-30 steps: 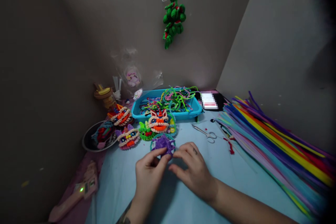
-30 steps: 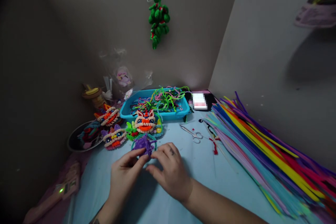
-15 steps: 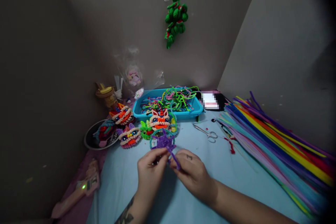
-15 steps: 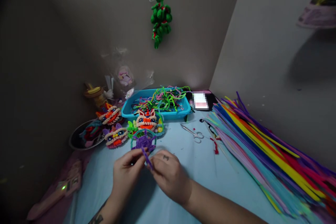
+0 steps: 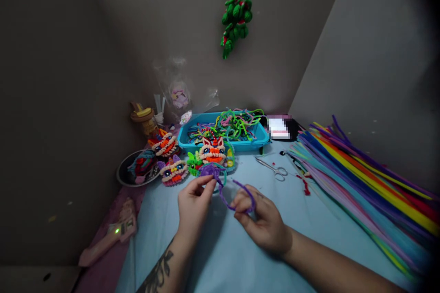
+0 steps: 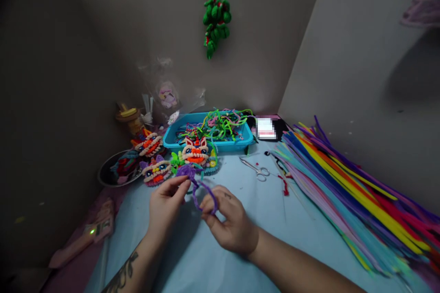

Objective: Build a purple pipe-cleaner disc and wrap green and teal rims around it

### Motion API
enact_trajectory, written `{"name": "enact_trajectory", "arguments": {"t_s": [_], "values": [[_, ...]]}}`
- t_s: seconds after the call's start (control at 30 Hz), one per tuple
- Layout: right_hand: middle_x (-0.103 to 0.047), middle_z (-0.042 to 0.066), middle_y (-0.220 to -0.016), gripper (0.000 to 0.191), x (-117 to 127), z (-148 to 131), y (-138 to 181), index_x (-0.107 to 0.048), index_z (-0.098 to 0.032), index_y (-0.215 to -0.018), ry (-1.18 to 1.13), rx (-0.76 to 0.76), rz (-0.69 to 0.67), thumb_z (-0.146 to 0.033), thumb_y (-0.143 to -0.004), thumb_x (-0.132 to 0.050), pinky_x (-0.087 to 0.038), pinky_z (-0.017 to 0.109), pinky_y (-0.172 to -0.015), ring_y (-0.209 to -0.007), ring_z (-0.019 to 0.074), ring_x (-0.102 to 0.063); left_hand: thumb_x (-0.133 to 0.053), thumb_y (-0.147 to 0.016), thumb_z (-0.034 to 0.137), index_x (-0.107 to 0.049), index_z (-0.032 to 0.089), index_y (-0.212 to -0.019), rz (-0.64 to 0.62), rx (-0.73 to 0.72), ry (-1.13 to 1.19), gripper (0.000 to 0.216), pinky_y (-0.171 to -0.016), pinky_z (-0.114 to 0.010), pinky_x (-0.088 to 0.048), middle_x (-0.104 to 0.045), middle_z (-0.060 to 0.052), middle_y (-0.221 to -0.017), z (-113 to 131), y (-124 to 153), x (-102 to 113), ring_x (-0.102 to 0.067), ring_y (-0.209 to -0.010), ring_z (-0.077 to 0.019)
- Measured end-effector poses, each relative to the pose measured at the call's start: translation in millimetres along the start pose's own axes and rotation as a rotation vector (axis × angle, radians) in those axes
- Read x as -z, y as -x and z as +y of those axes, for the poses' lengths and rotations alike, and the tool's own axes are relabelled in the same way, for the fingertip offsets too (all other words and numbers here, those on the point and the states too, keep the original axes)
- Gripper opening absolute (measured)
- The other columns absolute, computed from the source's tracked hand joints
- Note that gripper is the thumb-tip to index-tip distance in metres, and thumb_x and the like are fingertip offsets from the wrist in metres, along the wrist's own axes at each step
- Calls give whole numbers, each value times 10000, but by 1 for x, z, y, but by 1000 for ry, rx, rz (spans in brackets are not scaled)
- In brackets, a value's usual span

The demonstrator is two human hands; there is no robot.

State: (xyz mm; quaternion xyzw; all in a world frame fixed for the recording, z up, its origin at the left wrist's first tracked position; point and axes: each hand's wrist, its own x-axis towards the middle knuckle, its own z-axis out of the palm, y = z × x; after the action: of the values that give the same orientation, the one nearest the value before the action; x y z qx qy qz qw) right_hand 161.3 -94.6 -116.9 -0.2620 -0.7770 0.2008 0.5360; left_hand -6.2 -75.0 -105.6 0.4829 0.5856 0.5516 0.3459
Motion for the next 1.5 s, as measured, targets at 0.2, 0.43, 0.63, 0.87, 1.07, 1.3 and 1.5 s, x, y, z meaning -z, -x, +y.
{"name": "enact_trajectory", "arguments": {"t_s": [0.2, 0.43, 0.63, 0.87, 1.07, 1.3, 1.5], "values": [[-579, 86, -957, 303, -7, 15, 4, -523, -208, -1078, 147, -13, -29, -121, -790, -566, -499, 388, -794, -918, 221, -552, -757, -635, 339, -738, 122, -826, -93, 146, 181, 290, -434, -193, -419, -688, -23, -621, -2, 1, -3, -521, -457, -90], [-575, 58, -906, 209, -9, 17, 1, -593, -231, -1040, 261, -131, 102, -147, -855, -547, -497, 348, -746, -870, 200, -555, -765, -637, 302, -742, 128, -801, -126, 105, 155, 240, -434, -186, -380, -623, 11, -516, -4, 9, -4, -467, -427, -73], [-553, 50, -841, 119, -11, 18, -2, -637, -209, -887, 297, -135, 187, -135, -839, -557, -494, 333, -721, -821, 190, -552, -757, -639, 283, -749, 142, -746, -161, 71, 143, 177, -443, -198, -367, -620, 6, -515, -5, 14, -8, -466, -440, -83], [-523, 54, -875, 78, -9, 17, -3, -618, -203, -840, 269, -226, 190, -163, -823, -554, -493, 342, -756, -863, 201, -554, -756, -620, 275, -760, 145, -748, -143, 102, 143, 183, -435, -204, -379, -648, -12, -536, 1, 14, -8, -496, -446, -98], [-502, 68, -964, 92, -8, 20, -3, -626, -206, -826, 264, -241, 177, -169, -832, -543, -485, 342, -799, -921, 205, -544, -745, -621, 252, -773, 169, -703, -132, 44, 64, 120, -448, -206, -409, -668, -17, -529, -2, 15, -8, -508, -440, -102], [-538, 92, -1049, 170, -11, 18, -6, -644, -190, -725, 27, -506, 123, -237, -853, -543, -497, 330, -836, -986, 208, -578, -702, -675, 201, -783, 219, -727, -162, -128, -50, 98, -564, -247, -522, -752, -47, -680, 2, 15, -7, -649, -564, -168], [-506, 120, -1229, 143, -16, 20, -1, -642, -205, -874, -210, -592, 102, -331, -837, -584, -509, 329, -829, -1116, 237, -555, -663, -736, 164, -778, 248, -852, -178, -339, -130, 184, -570, -232, -530, -765, -45, -757, 0, 15, -2, -659, -558, -154]]}}
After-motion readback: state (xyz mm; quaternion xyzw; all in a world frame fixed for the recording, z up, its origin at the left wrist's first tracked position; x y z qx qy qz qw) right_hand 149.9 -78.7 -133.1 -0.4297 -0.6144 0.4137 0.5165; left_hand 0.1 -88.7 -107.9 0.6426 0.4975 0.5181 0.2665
